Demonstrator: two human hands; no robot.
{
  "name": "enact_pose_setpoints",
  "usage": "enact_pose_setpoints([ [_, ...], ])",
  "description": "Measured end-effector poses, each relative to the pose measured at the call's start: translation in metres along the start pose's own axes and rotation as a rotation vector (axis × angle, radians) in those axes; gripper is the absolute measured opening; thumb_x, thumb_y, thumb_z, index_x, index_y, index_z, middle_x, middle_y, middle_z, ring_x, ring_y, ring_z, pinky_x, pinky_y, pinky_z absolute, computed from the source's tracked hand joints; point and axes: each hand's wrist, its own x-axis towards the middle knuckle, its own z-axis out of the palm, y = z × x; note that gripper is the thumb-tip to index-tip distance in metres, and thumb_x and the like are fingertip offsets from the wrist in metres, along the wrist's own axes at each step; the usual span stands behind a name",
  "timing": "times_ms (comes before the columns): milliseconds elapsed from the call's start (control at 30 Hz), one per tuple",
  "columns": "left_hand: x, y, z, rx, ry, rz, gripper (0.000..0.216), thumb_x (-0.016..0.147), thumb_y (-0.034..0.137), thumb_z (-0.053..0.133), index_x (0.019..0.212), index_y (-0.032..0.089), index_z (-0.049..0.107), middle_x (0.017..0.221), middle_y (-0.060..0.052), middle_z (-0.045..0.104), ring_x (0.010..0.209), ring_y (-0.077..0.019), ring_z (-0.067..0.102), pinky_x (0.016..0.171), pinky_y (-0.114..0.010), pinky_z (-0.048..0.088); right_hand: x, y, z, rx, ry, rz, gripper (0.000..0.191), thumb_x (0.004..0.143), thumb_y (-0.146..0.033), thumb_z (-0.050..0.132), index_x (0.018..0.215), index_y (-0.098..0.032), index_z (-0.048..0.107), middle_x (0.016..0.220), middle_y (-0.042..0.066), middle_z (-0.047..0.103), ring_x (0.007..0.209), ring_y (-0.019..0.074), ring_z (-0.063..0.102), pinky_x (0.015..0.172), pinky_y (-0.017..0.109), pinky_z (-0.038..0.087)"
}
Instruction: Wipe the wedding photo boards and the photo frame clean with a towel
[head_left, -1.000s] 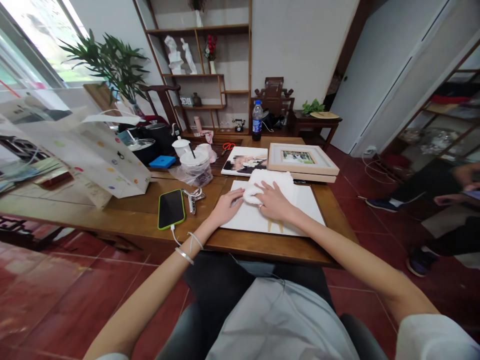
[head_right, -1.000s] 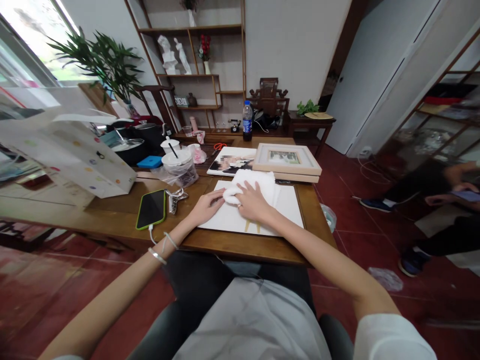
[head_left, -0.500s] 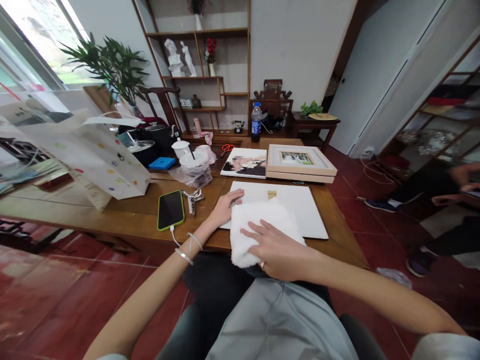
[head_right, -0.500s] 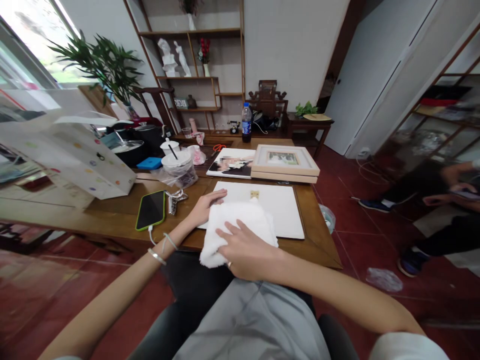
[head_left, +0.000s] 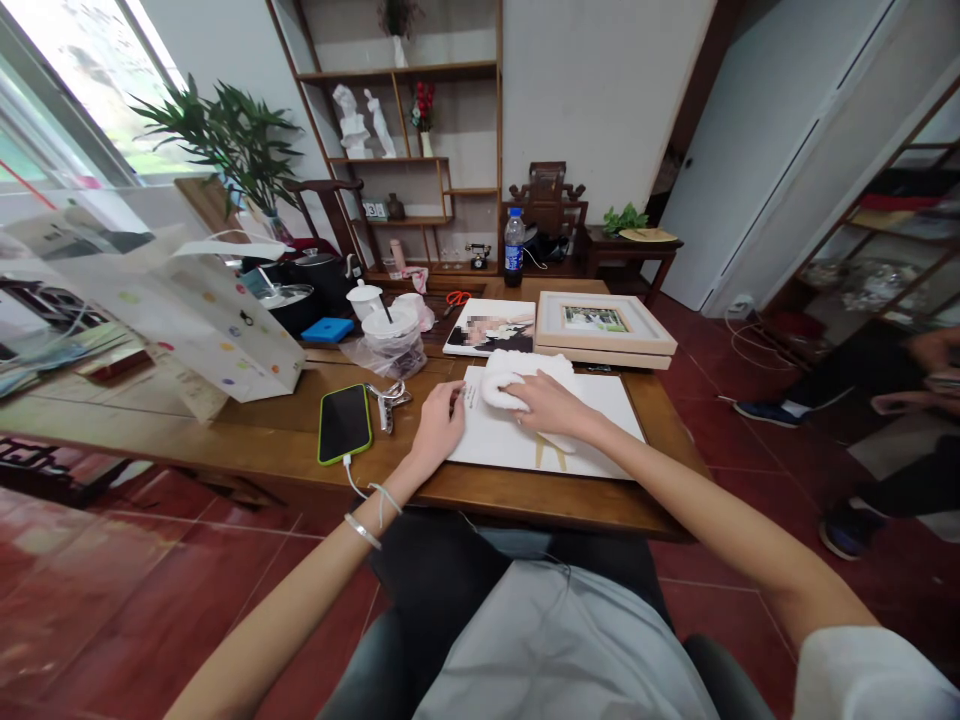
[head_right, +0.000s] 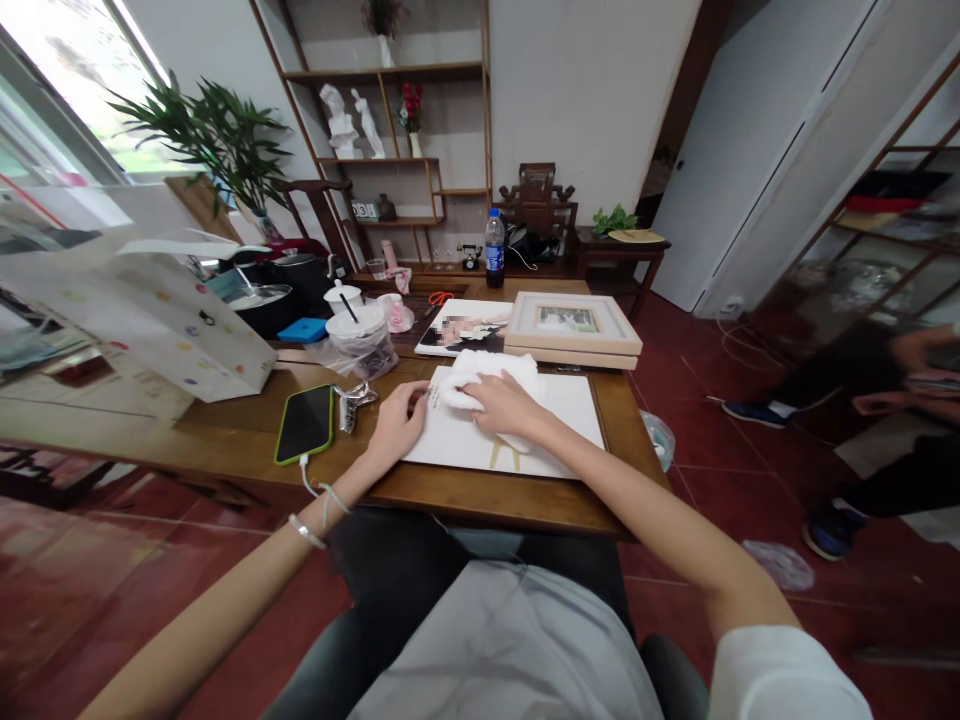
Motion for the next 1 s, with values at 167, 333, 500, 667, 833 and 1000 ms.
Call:
enact_pose_setpoints([
  [167, -0.001, 0.002, -0.002, 0.014, -0.019, -0.002, 0.032, 0.083, 0.012, 0.038, 0.111, 0.015, 0.053, 0.106, -0.011, 0.062, 0.098, -0.0221, 0.058, 0.091, -0.039, 0.043, 0.029, -0.011, 0.01, -0.078, 0.014, 0.008, 0.044, 0.072, -0.009, 0.045, 0.115, -0.016, 0.053, 0.121, 0.015, 0.054, 0.122, 0.031, 0.036, 0.097, 0.054, 0.024],
  [333, -0.006, -0.003, -0.015, -0.009, -0.103, -0.096, 0.04, 0.082, 0.013, 0.04, 0.121, 0.016, 0.045, 0.113, -0.012, 0.063, 0.106, -0.0238, 0.058, 0.094, -0.042, 0.042, 0.0, -0.039, 0.004, -0.062, -0.017, -0.207, 0.038, 0.069, -0.008, 0.045, 0.102, -0.017, 0.062, 0.118, 0.015, 0.057, 0.115, 0.0277, 0.046, 0.097, 0.047, 0.028],
  [500, -0.013, -0.005, -0.031, -0.081, -0.23, -0.213, 0.05, 0.08, 0.024, 0.048, 0.128, 0.015, 0.04, 0.118, -0.014, 0.06, 0.111, -0.026, 0.056, 0.096, -0.043, 0.039, -0.072, -0.031, -0.022, 0.028, -0.036, -0.184, 0.036, 0.065, -0.008, 0.044, 0.091, -0.021, 0.067, 0.121, 0.008, 0.057, 0.108, 0.0256, 0.053, 0.095, 0.042, 0.036],
  [667, -0.01, 0.016, -0.032, -0.288, -0.298, -0.456, 0.06, 0.078, 0.03, 0.053, 0.133, 0.015, 0.036, 0.128, -0.015, 0.053, 0.117, -0.0271, 0.051, 0.096, -0.038, 0.04, -0.131, 0.015, -0.02, -0.09, 0.246, 0.052, 0.033, 0.061, -0.005, 0.045, 0.082, -0.018, 0.067, 0.136, 0.008, 0.044, 0.13, 0.0302, 0.027, 0.106, 0.052, 0.019],
  [833, 0.007, 0.034, -0.028, -0.496, -0.23, -0.639, 0.052, 0.075, 0.032, 0.056, 0.124, 0.018, 0.044, 0.13, -0.013, 0.051, 0.117, -0.0254, 0.05, 0.092, -0.035, 0.043, -0.145, 0.03, 0.009, -0.102, 0.13, 0.089, 0.032, 0.068, -0.008, 0.048, 0.091, -0.022, 0.066, 0.142, 0.002, 0.034, 0.135, 0.0313, 0.01, 0.103, 0.064, 0.007],
  [1000, 0.026, 0.037, -0.038, -0.727, -0.316, -0.866, 0.03, 0.078, 0.03, 0.051, 0.105, 0.019, 0.051, 0.098, -0.01, 0.068, 0.092, -0.0227, 0.064, 0.082, -0.036, 0.049, -0.14, 0.023, 0.012, -0.083, 0.18, 0.064, 0.021, 0.08, -0.038, 0.056, 0.084, -0.021, 0.067, 0.14, 0.006, 0.038, 0.134, 0.0334, 0.013, 0.103, 0.063, 0.005],
])
